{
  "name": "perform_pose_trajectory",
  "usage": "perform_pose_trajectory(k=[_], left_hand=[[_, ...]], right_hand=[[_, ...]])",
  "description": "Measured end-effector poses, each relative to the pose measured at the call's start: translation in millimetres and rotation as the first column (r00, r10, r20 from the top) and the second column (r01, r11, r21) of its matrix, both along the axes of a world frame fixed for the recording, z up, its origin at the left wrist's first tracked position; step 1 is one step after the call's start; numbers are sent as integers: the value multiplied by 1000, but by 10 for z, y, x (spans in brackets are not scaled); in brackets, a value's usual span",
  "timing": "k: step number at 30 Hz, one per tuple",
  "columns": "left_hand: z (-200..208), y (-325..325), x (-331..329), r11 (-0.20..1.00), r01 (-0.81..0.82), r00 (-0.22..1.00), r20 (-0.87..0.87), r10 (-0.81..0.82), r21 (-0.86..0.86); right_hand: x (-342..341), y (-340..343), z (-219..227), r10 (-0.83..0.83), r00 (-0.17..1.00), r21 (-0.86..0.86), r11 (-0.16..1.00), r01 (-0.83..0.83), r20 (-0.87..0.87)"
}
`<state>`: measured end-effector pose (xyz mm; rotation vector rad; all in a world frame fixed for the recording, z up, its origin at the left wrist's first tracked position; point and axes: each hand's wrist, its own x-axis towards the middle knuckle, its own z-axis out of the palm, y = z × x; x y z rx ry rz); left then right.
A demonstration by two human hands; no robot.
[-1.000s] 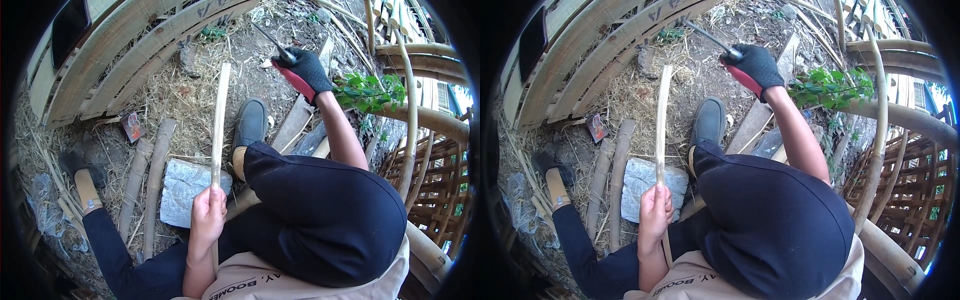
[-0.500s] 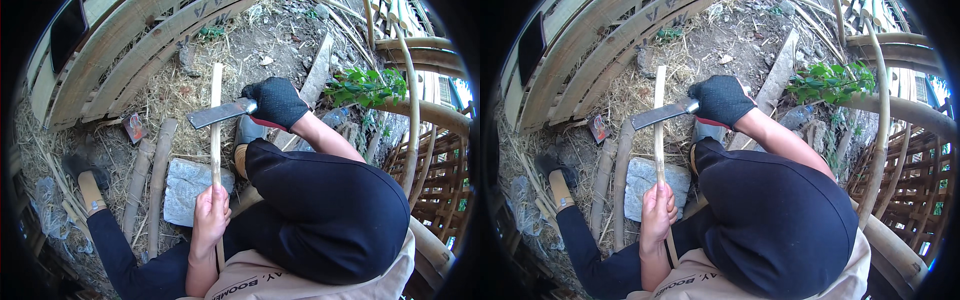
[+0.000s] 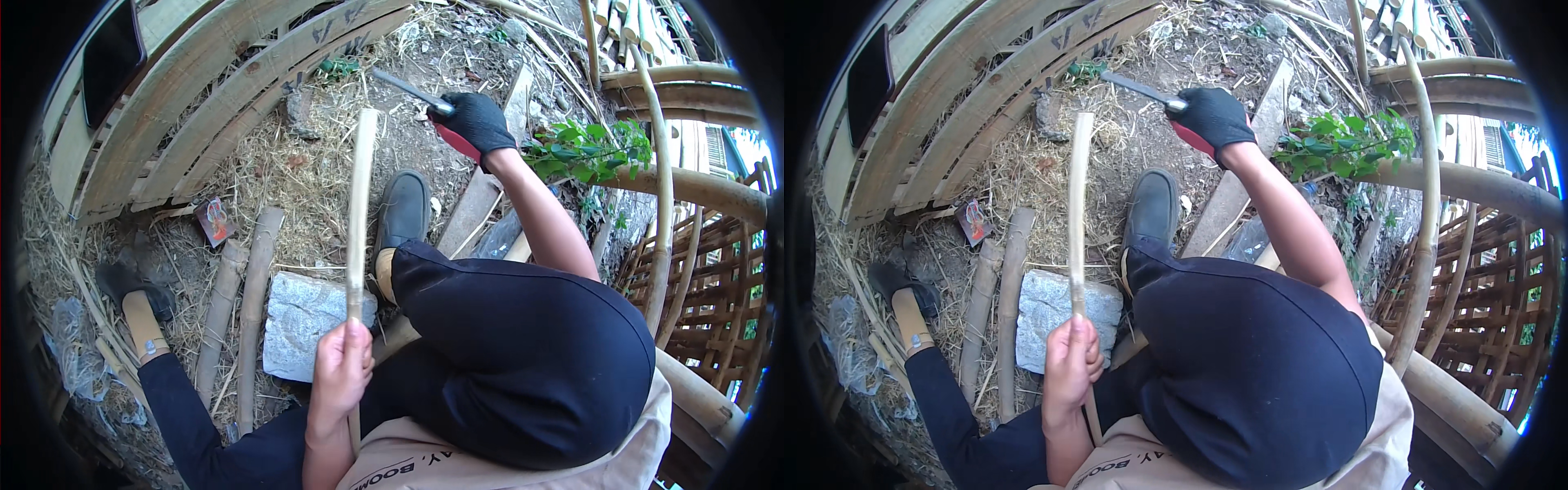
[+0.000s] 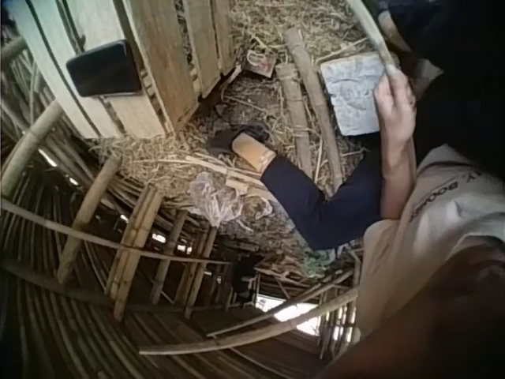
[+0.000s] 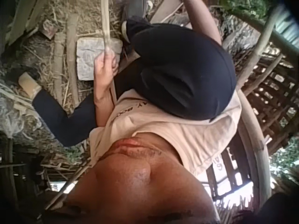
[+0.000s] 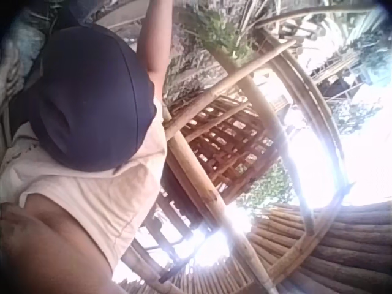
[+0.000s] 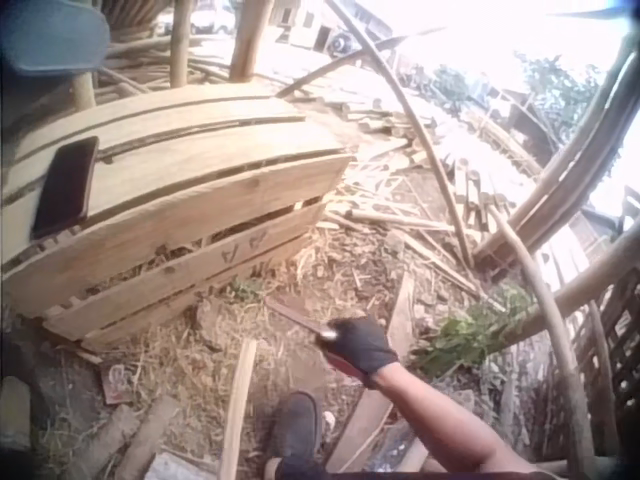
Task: The person shaves a thin bamboo stick using a metal blade while sitting in an outdoor area.
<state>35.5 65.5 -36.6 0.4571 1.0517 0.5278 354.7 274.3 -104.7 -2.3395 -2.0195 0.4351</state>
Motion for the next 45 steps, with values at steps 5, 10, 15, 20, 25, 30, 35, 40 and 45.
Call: perform_pose_trajectory(k=[5, 10, 15, 20, 25, 30, 35, 40, 45], left_hand=[[-83, 214, -237, 970, -42, 965, 241, 102, -240], [-208, 202, -216, 949, 24, 932, 350, 92, -314], [-193, 164, -112, 957, 64, 918, 392, 55, -284], [-143, 126, -62, 955, 43, 933, 355, 66, -292], [-93, 117, -49, 955, 32, 932, 354, 78, -295], [-50, 115, -47, 970, -6, 955, 287, 78, -243], [-9, 115, -31, 972, -25, 971, 224, 79, -235], [-29, 112, -48, 969, -33, 976, 201, 83, -244], [194, -85, 168, 968, 201, 938, 314, -146, -148]], right_hand=[[70, -356, 5, -142, 913, -40, 990, 137, -382], [-425, -666, 330, 239, 882, 19, 967, -253, -407], [-587, -606, 346, 413, 870, 38, 907, -419, -268], [-573, -521, 384, 467, 876, 17, 883, -469, -116], [-538, -488, 332, 469, 874, 99, 883, -460, -128], [-611, -433, 373, 479, 872, 137, 875, -464, -101], [-600, -260, 392, 409, 912, 157, 904, -399, -40], [-585, -159, 342, 416, 909, 107, 903, -417, 33], [-45, 370, 161, 73, 983, 149, 984, -99, 170]])
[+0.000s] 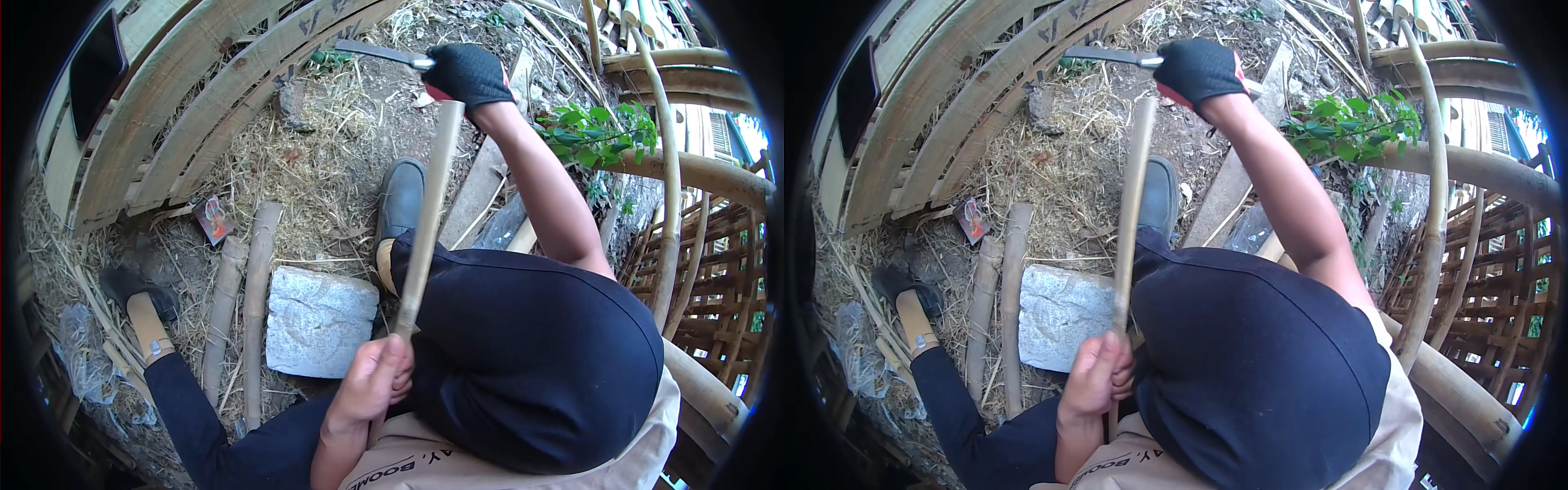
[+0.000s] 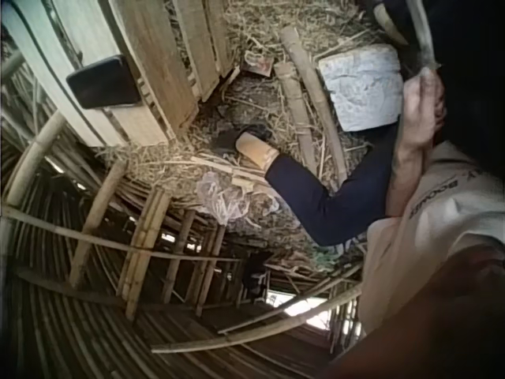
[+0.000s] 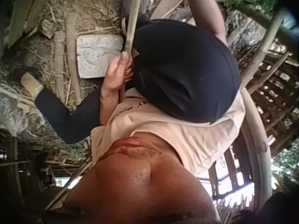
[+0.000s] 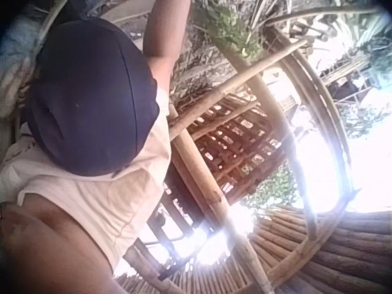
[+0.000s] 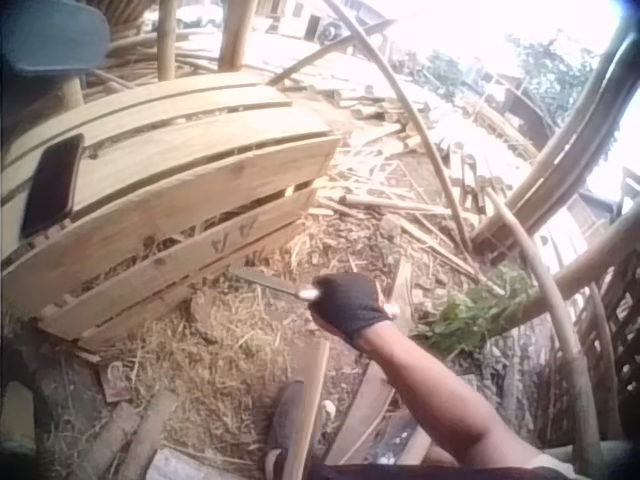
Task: The person shaves a thin bamboo stick using a metal blade while sitting in an outdoor area.
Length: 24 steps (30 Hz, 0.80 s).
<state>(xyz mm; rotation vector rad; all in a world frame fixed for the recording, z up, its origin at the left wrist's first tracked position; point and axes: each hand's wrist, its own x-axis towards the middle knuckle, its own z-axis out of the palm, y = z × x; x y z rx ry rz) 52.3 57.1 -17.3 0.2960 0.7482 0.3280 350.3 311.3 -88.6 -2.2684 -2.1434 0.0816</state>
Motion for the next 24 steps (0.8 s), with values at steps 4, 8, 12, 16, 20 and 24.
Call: perform_pose_trajectory(k=[4, 8, 12, 16, 20, 24], left_hand=[[-222, 182, -258, 976, -176, 984, -57, 169, -127], [-262, 211, -227, 974, -169, 986, -18, 168, -149], [-297, 233, -264, 968, -186, 983, -26, 184, -168], [-287, 225, -258, 973, -183, 983, -29, 181, -138], [-263, 205, -212, 979, -178, 981, -94, 168, -101], [-212, 174, -204, 982, -173, 974, -163, 158, -77]], right_hand=[[465, -3, 165, -174, 972, 13, 984, 179, -160], [384, -337, 170, -180, 915, -87, 983, 159, -361], [-94, -740, 203, 148, 920, -2, 987, -159, -363], [-464, -818, 288, 235, 878, -74, 954, -291, -417], [-470, -745, 285, 282, 916, -123, 937, -327, -286], [-531, -679, 245, 299, 927, -147, 930, -336, -225]])
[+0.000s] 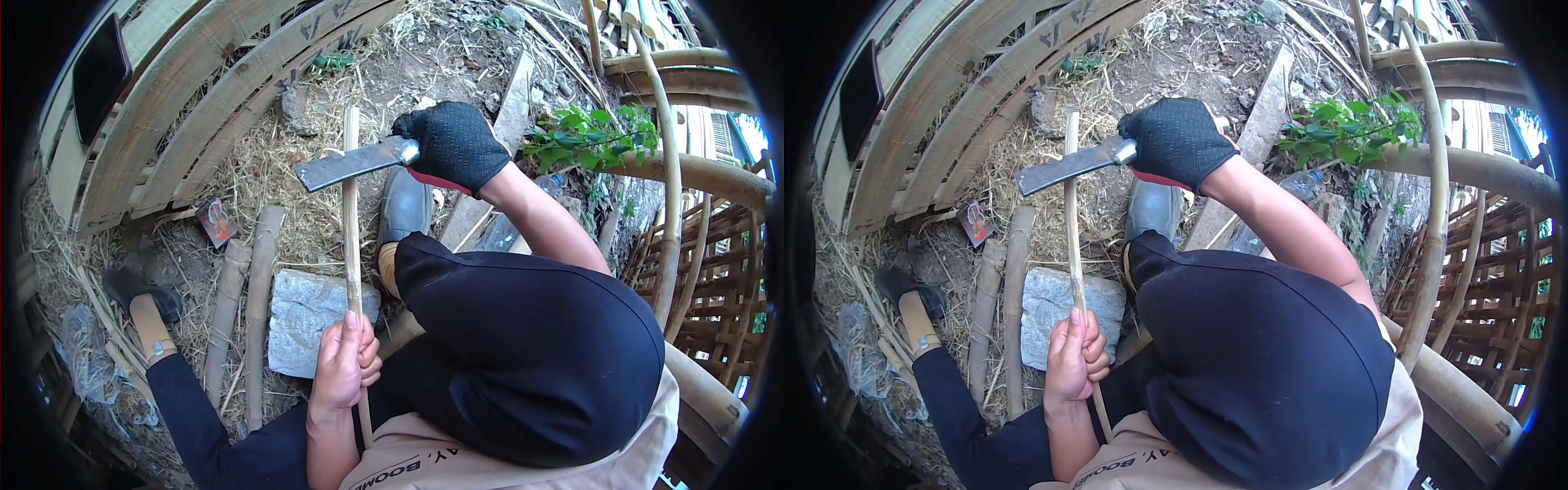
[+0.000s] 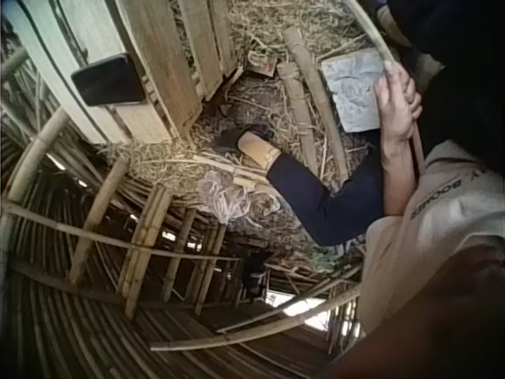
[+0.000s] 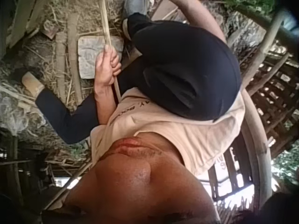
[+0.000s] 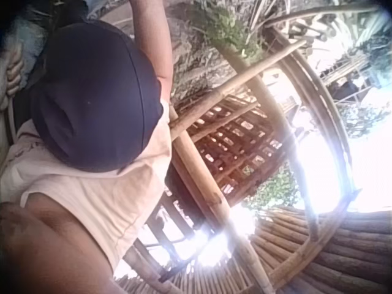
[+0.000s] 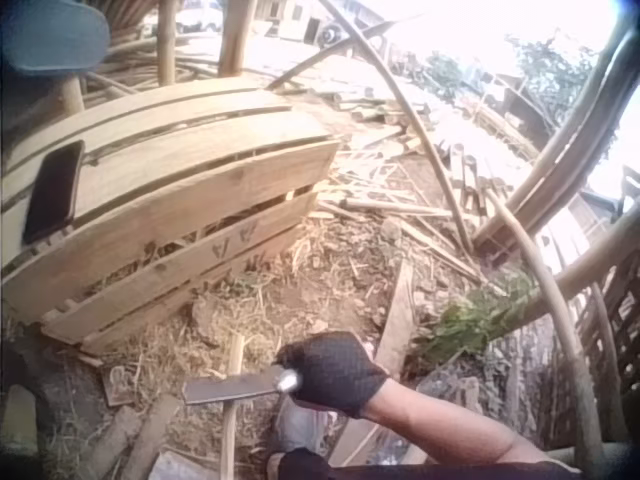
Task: The person shaves a thin bamboo stick using a metal blade while sitting in an outdoor area.
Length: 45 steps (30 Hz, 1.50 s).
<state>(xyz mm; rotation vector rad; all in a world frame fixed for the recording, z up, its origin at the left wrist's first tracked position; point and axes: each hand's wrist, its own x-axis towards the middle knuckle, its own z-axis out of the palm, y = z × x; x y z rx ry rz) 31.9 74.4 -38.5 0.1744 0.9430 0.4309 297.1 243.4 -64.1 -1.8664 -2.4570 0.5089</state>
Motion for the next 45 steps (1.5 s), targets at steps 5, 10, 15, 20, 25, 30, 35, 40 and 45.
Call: perform_pose_trajectory(k=[5, 10, 15, 20, 25, 30, 35, 40, 45], left_hand=[[12, 18, 37, 1000, -4, 1000, -11, 4, -7], [237, -206, 153, 973, 170, 970, 147, -193, 154], [-21, 34, -199, 999, -50, 989, 137, 47, 19], [-72, 49, -115, 999, -6, 981, 195, 14, -39], [-134, 41, -123, 997, -7, 968, 248, 25, -76], [-117, -10, -47, 998, -7, 961, 274, 22, -54], [41, -111, 42, 996, 91, 966, 242, -85, -11], [-83, -33, -89, 997, 6, 977, 213, 10, -74], [-80, 29, -34, 997, 31, 966, 260, -11, -73]], right_hand=[[51, 61, -49, 28, 999, 56, 998, -31, 42], [431, 509, -234, -182, 979, 187, 969, 162, 97], [788, 448, -182, -427, 895, 126, 888, 442, -126], [443, 11, -140, -387, 875, -43, 919, 392, -290], [56, -245, 34, -57, 960, 8, 998, 62, -274], [-7, -61, -56, 41, 978, 105, 994, -20, -205], [94, 420, -322, -190, 981, 167, 967, 194, -42], [604, 510, -136, -385, 918, 194, 897, 397, -98], [516, 62, -27, -454, 823, -27, 880, 474, -342]])
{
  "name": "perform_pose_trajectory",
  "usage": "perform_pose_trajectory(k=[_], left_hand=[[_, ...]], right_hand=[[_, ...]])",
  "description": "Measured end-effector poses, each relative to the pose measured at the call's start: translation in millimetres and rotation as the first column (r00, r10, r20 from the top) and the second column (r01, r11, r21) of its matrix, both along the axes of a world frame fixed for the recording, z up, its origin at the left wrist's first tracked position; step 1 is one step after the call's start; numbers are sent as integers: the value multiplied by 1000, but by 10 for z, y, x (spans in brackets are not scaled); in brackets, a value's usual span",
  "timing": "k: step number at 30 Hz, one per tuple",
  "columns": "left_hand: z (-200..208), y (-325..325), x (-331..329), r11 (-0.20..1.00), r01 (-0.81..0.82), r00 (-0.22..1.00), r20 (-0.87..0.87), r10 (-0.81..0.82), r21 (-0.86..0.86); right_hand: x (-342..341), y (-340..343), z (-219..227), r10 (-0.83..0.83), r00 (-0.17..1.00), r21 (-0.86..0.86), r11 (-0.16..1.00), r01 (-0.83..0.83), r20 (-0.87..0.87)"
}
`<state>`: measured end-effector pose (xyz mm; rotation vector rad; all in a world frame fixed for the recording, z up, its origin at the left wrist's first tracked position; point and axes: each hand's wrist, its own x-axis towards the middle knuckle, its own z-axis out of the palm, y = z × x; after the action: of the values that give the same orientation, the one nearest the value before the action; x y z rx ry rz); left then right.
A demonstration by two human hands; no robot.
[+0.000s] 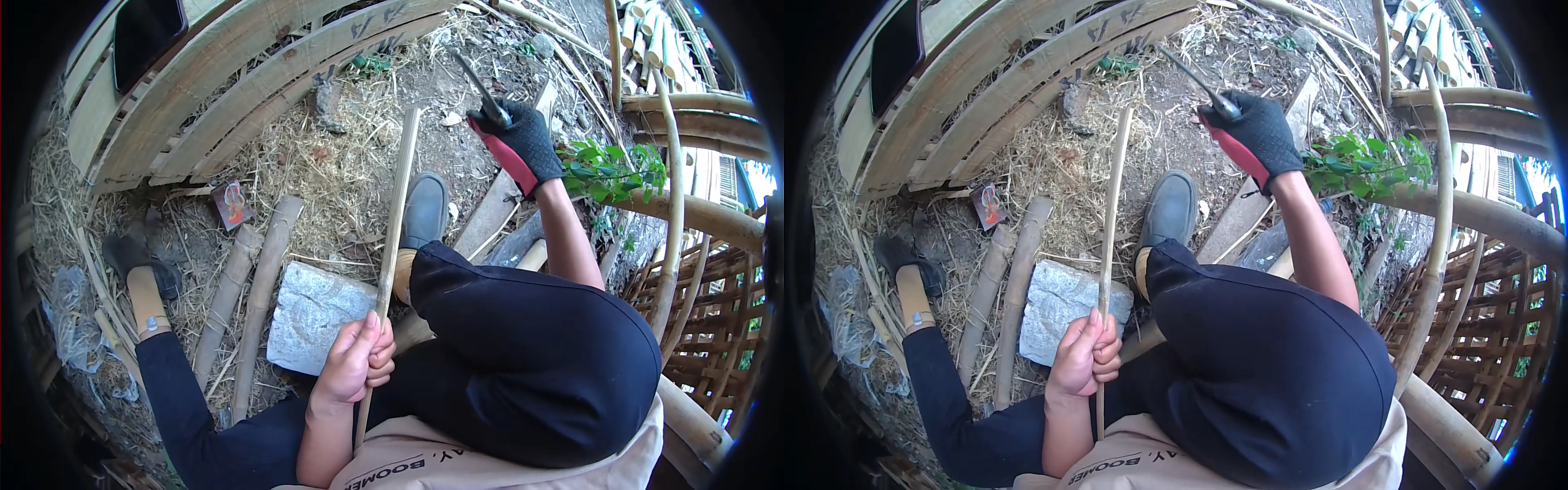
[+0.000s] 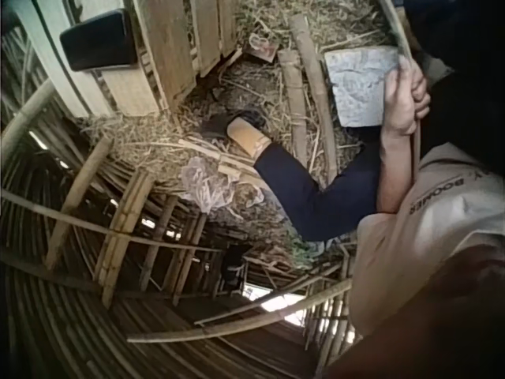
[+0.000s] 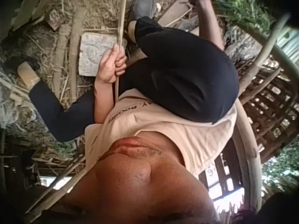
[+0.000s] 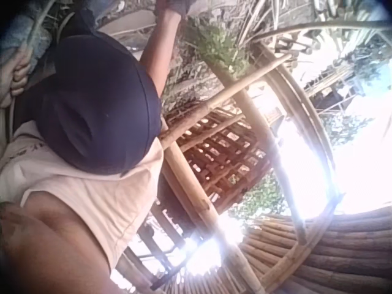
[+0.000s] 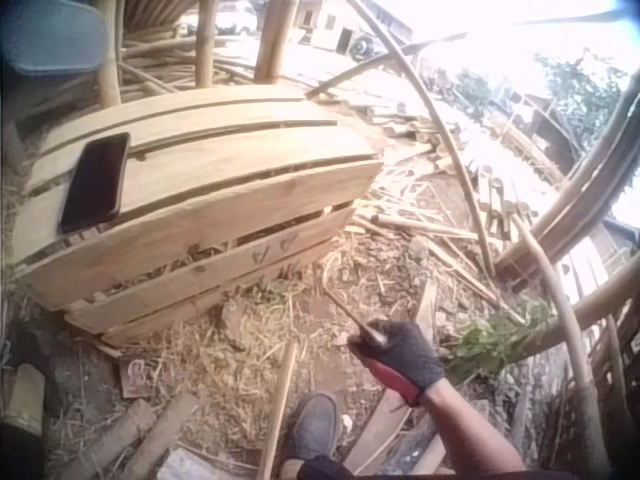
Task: The person shaves a thin bamboo stick using a metal blade while sitting in an outdoor area.
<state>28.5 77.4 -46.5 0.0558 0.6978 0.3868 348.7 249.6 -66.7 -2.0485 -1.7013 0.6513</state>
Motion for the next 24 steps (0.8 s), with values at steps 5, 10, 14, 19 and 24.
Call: perform_pose_trajectory(k=[5, 10, 14, 19, 24], left_hand=[[-35, 8, -69, 999, -39, 994, -101, 40, 14], [-2, -43, -12, 998, -30, 993, -108, 36, 55], [59, -25, 19, 997, -43, 983, -175, 54, 63], [63, -47, -16, 998, -41, 980, -193, 51, 53], [235, -146, 137, 988, 63, 988, -151, -41, 142]], right_hand=[[-452, -445, 58, 510, 858, 8, 859, -511, 61], [-687, -522, 6, 564, 817, -32, 825, -564, 119], [-708, -398, 11, 587, 782, -49, 805, -592, 209], [-671, -96, -89, 438, 841, -41, 893, -449, 319], [-147, 359, -48, 238, 845, 72, 949, -308, 479]])
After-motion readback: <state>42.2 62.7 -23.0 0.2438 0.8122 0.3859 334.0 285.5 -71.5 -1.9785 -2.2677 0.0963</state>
